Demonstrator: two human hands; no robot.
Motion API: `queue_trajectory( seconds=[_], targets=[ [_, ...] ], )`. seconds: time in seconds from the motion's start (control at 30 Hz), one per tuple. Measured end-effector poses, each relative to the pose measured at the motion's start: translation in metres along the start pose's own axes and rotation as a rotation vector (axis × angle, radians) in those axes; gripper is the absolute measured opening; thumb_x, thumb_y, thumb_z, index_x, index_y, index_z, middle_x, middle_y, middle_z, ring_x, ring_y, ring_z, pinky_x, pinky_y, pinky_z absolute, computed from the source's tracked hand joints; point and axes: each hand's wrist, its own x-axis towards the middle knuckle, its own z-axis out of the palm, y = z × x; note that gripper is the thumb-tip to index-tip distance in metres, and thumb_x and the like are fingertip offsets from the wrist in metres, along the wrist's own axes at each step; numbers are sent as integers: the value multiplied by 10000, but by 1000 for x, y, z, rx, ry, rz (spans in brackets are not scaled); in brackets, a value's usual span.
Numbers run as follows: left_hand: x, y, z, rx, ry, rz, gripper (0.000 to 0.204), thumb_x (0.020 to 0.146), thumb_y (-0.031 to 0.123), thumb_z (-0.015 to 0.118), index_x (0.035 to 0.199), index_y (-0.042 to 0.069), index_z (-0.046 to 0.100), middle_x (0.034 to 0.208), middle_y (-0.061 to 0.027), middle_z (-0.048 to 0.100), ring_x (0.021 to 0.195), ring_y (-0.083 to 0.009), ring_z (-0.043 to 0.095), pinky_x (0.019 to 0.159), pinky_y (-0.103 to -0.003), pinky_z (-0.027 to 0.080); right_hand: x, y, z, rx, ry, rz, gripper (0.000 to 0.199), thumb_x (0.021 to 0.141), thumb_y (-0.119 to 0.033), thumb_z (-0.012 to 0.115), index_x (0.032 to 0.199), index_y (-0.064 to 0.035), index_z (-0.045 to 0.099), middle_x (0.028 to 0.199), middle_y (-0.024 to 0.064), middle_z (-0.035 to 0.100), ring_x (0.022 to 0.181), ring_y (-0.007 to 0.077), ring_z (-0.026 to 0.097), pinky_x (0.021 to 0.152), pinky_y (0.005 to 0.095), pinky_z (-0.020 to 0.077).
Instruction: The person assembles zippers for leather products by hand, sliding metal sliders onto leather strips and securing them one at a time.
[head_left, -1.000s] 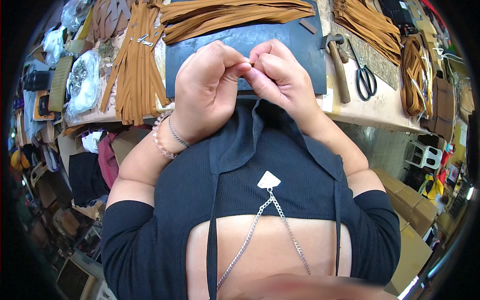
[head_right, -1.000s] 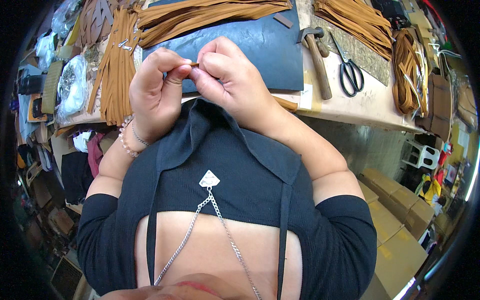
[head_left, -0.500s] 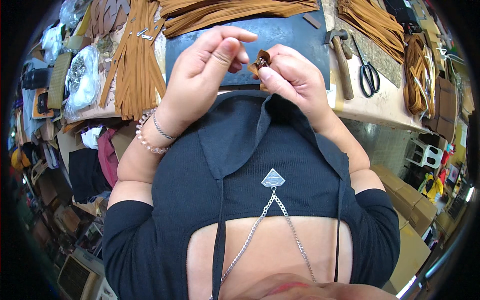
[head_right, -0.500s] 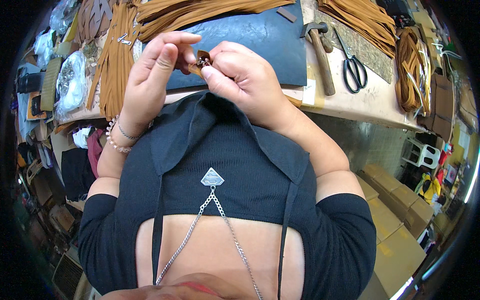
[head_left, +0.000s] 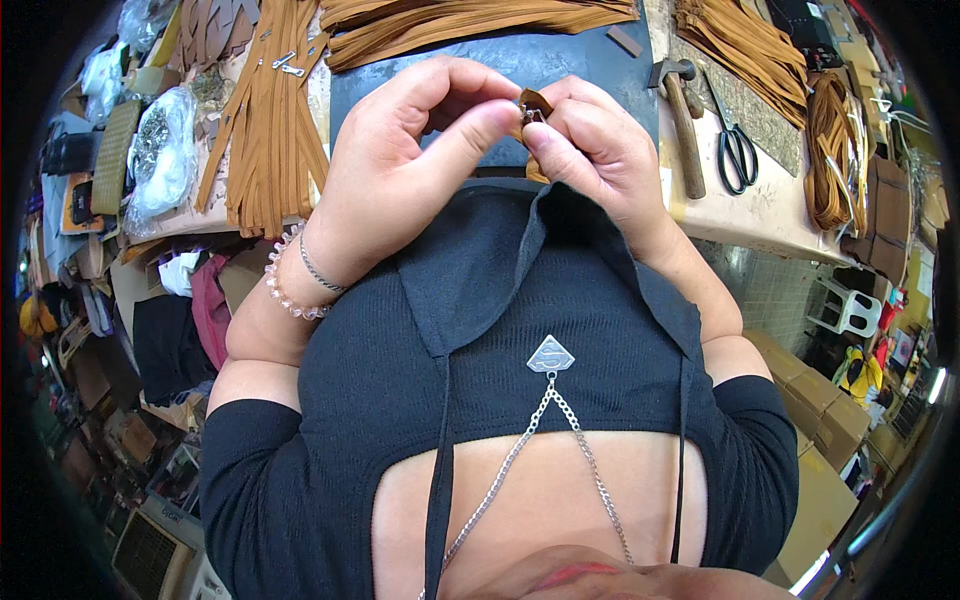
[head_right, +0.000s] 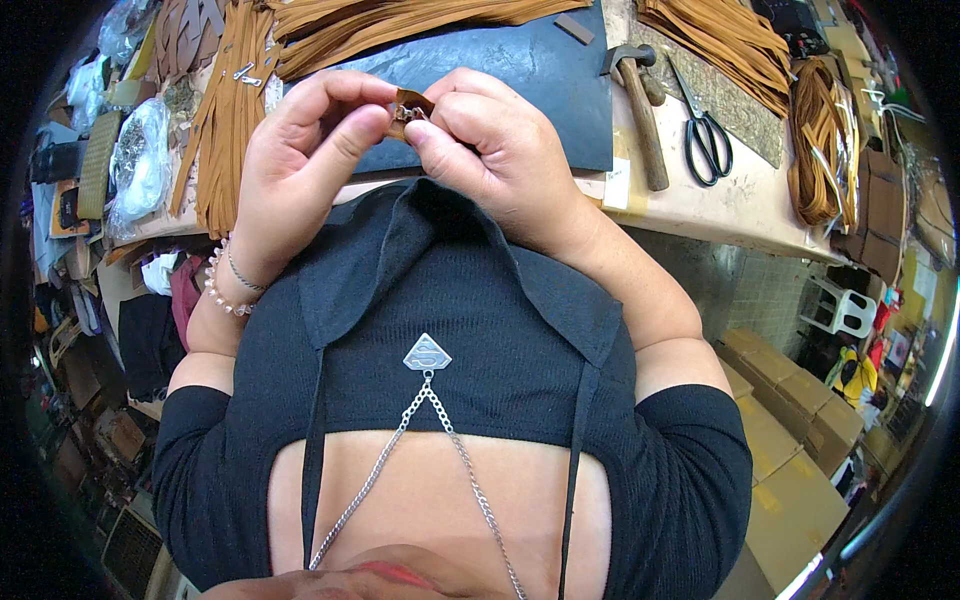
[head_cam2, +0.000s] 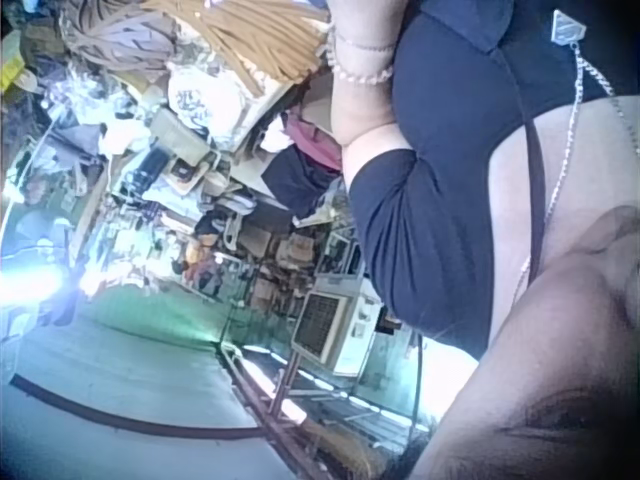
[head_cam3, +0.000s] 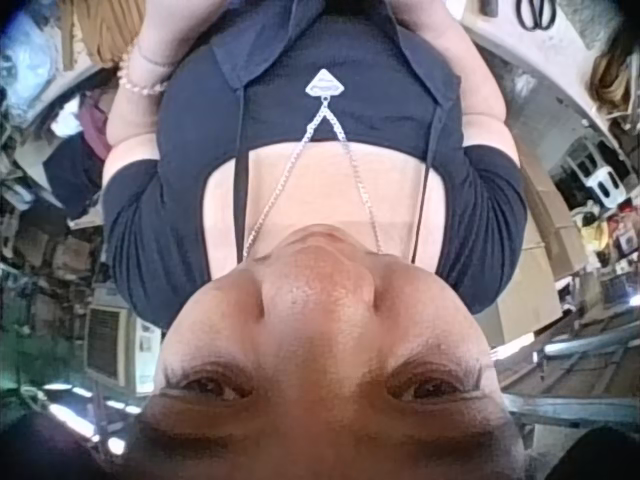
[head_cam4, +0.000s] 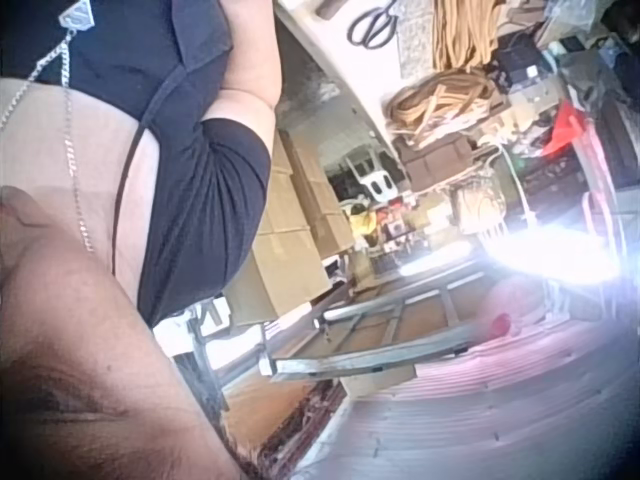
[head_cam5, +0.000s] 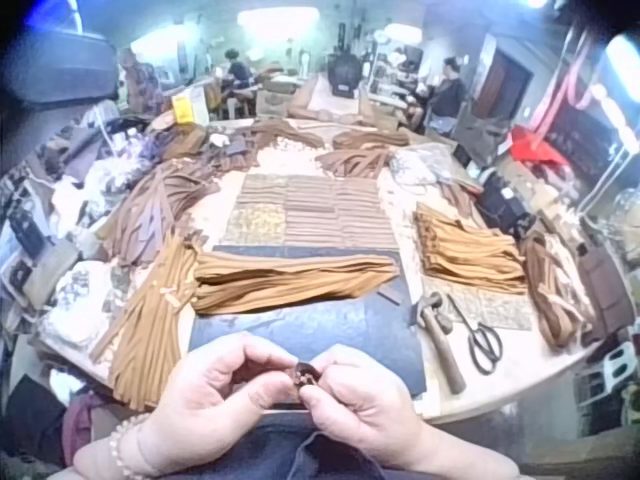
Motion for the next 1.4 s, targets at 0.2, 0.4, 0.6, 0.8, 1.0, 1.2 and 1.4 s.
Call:
queue_trajectory(
  seconds=[0.2,0.4,0.6,0.8,1.0,1.2,1.4],
  targets=[
    [-1,5,-4,85,15,-10,119,915,50,657,1000,-33,661,916,-62,680,842,-103,632,778,-246,509,1,3,-3,106,-56,-6,225,910,-158,672,763,-13,584,840,81,573,771,189,554,705,287,445],
    [2,18,-15,262,-136,35,116,906,53,666,991,-25,659,915,-56,655,865,-114,613,783,-249,489,-9,0,2,707,-22,220,362,895,-12,685,1211,-61,515,1042,38,601,977,106,605,883,257,485],
    [0,14,-9,124,-69,66,111,874,39,686,962,-26,673,890,-61,665,844,-138,636,777,-263,505,-7,-5,-1,419,-5,99,385,893,16,673,1251,-42,543,1108,59,623,1020,129,630,897,263,513],
    [2,17,-19,181,-236,165,124,878,36,682,987,-8,641,993,-74,624,926,-179,606,835,-299,476,-2,-7,-10,296,10,-28,229,804,-5,756,1021,-22,684,949,90,662,859,165,655,767,275,521],
    [-4,21,-16,131,-272,56,129,878,4,675,1001,-14,642,1011,-85,619,959,-173,603,860,-293,482,-2,-16,-18,144,-50,-58,208,819,42,722,1013,-17,674,966,93,654,876,157,653,781,263,525],
    [-5,11,0,-124,-193,5,195,882,-26,656,1076,-20,633,1035,-87,614,1014,-156,587,903,-273,470,-7,-6,-14,307,40,-99,265,843,106,662,1080,-8,630,1033,83,614,941,152,638,835,261,533],
    [3,5,-6,58,-176,167,223,833,-53,642,1050,-4,666,1005,-85,640,956,-161,611,860,-276,482,-6,-2,-12,439,13,-138,335,837,110,667,1139,-6,582,1064,94,586,980,153,605,880,265,509]
  ],
)
